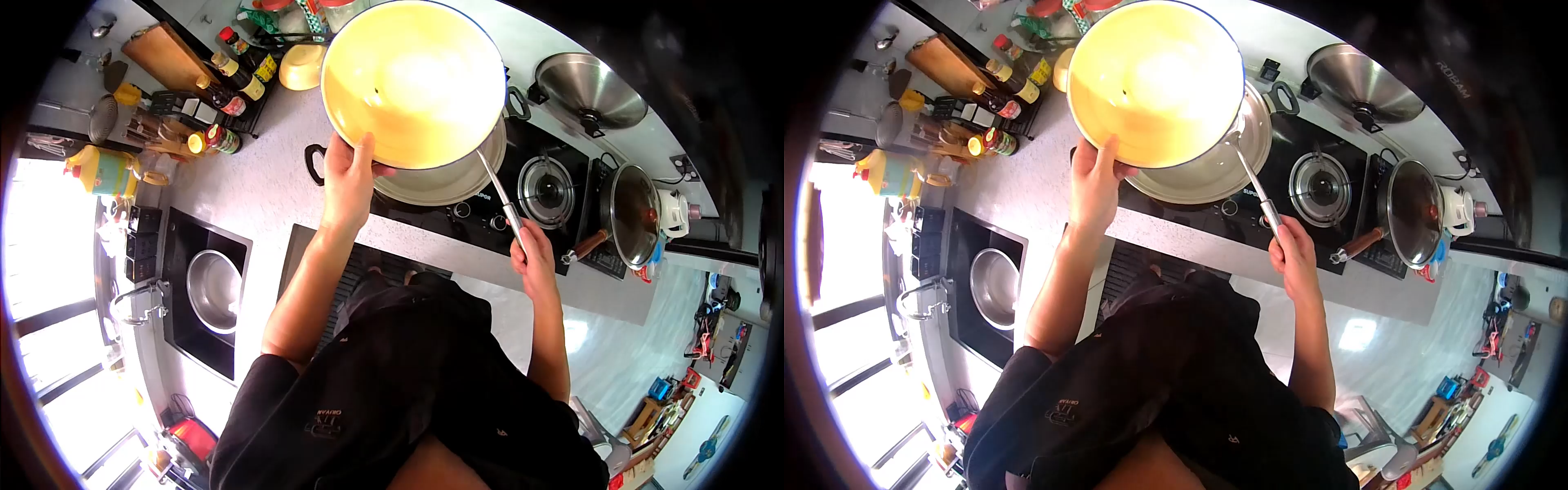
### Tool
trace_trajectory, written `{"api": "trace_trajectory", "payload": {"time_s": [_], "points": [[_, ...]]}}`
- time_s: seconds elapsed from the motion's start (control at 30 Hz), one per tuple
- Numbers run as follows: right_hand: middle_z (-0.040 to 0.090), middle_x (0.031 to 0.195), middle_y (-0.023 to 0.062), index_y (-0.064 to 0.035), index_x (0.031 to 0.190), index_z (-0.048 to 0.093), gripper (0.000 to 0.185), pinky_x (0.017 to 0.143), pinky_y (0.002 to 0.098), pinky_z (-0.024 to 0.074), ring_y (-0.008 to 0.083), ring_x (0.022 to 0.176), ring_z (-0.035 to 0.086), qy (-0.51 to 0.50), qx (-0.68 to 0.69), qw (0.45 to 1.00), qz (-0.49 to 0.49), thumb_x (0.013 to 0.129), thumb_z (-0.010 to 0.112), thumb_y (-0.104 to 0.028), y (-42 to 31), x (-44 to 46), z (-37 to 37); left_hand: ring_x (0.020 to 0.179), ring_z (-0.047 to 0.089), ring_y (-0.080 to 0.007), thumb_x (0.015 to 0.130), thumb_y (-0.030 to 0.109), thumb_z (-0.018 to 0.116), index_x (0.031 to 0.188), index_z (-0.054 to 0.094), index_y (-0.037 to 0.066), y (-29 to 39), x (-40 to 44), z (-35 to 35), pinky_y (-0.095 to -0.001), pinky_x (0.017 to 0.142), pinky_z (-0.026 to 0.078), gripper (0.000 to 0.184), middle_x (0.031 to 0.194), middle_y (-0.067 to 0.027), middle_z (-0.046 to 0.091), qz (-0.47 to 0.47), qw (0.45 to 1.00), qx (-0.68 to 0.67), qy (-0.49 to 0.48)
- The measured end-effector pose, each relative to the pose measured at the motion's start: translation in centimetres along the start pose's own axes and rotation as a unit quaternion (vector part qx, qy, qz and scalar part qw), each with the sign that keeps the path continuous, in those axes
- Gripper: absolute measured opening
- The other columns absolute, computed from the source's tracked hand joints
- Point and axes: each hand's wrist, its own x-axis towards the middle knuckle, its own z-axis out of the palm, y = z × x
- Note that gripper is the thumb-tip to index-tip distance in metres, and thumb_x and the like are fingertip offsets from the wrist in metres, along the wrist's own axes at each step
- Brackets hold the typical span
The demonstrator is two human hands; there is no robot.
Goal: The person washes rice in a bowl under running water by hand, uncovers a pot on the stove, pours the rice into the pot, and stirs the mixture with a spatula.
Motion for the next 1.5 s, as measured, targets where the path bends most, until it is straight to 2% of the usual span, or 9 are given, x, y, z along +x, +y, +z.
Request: {"api": "trace_trajectory", "payload": {"time_s": [0.2,0.5,0.6,0.87,1.0,1.1,1.23,1.43,1.5], "points": [[0.048,0.068,-0.0056,-0.0044,0.126,0.063,0.025,0.047,0.0202,0.025,0.001,0.055,0.037,0.073,-0.054,0.996,-0.021,0.109,0.055,-0.021,0.5,0.2,0.2,0.088,0.069,-0.0129,0.11,0.019,0.051,0.136,0.049,0.003,-1.3,-0.9,0.2,-0.0262,0.067,0.059,0.031,0.118,-0.0072,0.068,-0.01,0.998,-0.033,-0.051],[0.052,0.073,-0.0029,-0.003,0.132,0.061,0.028,0.049,0.0198,0.0286,0.0032,0.057,0.04,0.15,-0.193,0.96,-0.138,0.11,0.051,-0.018,1.3,-1.3,4.5,0.095,0.071,-0.0146,0.11,0.016,0.049,0.14,0.043,0.003,0.6,0.2,-1.4,-0.0261,0.067,0.061,0.033,0.124,-0.0101,0.065,-0.021,0.996,-0.047,-0.068],[0.049,0.071,-0.0029,-0.0027,0.133,0.061,0.029,0.049,0.0197,0.0281,0.003,0.055,0.039,0.22,-0.19,0.937,-0.194,0.111,0.05,-0.019,2.5,-1.8,6.7,0.095,0.072,-0.0155,0.11,0.017,0.051,0.141,0.044,0.004,1.6,0.6,-2.8,-0.0266,0.069,0.062,0.035,0.125,-0.01,0.065,0.025,0.994,-0.023,-0.103],[0.041,0.065,-0.0052,-0.0033,0.133,0.063,0.042,0.047,0.0209,0.0228,0.0027,0.052,0.031,0.28,-0.117,0.945,-0.126,0.114,0.039,-0.033,0.8,-5.8,13.0,0.092,0.072,-0.018,0.107,0.006,0.046,0.145,0.031,0.001,1.4,4.0,-7.7,-0.0272,0.064,0.065,0.041,0.124,-0.0147,0.06,0.048,0.988,0.02,-0.145],[0.04,0.064,-0.0052,-0.0034,0.133,0.063,0.038,0.047,0.0205,0.0217,0.0023,0.051,0.03,0.304,-0.096,0.932,-0.171,0.114,0.041,-0.029,1.2,-6.4,14.2,0.085,0.073,-0.0189,0.106,0.006,0.048,0.151,0.028,0.002,0.7,5.3,-8.3,-0.0299,0.064,0.064,0.049,0.118,-0.0158,0.065,0.084,0.981,0.089,-0.152],[0.054,0.073,-0.0018,-0.0008,0.135,0.062,0.033,0.052,0.0205,0.036,0.0053,0.058,0.045,0.311,-0.184,0.904,-0.227,0.111,0.049,-0.02,1.2,-6.9,13.7,0.082,0.073,-0.0178,0.106,0.005,0.047,0.154,0.027,0.001,0.7,6.6,-8.4,-0.028,0.063,0.063,0.052,0.122,-0.0171,0.064,0.087,0.959,0.211,-0.165],[0.067,0.093,0.0049,-0.0012,0.135,0.064,0.033,0.069,0.0257,0.0488,0.0126,0.078,0.06,0.306,-0.394,0.794,-0.348,0.102,0.06,-0.006,-1.1,-5.2,14.4,0.084,0.072,-0.0175,0.105,0.003,0.047,0.158,0.023,0.001,0.7,7.9,-6.9,-0.0286,0.063,0.063,0.059,0.128,-0.0179,0.062,0.133,0.933,0.279,-0.183],[0.066,0.093,0.0097,-0.0073,0.133,0.067,0.039,0.067,0.0308,0.0504,0.0202,0.077,0.062,0.279,-0.449,0.761,-0.377,0.095,0.069,-0.001,-3.1,-0.7,14.7,0.088,0.072,-0.0186,0.103,0.0,0.047,0.161,0.019,0.004,-0.1,8.9,-4.1,-0.0301,0.065,0.064,0.064,0.133,-0.0185,0.059,0.154,0.931,0.271,-0.188],[0.067,0.099,0.0107,-0.0056,0.133,0.067,0.038,0.071,0.0315,0.0525,0.0209,0.082,0.064,0.267,-0.438,0.763,-0.393,0.096,0.068,-0.001,-3.1,0.7,14.2,0.072,0.069,-0.0213,0.1,0.0,0.05,0.16,0.02,-0.002,-0.4,9.2,-3.3,-0.0338,0.066,0.061,0.067,0.137,-0.0259,0.056,0.176,0.929,0.271,-0.18]]}}
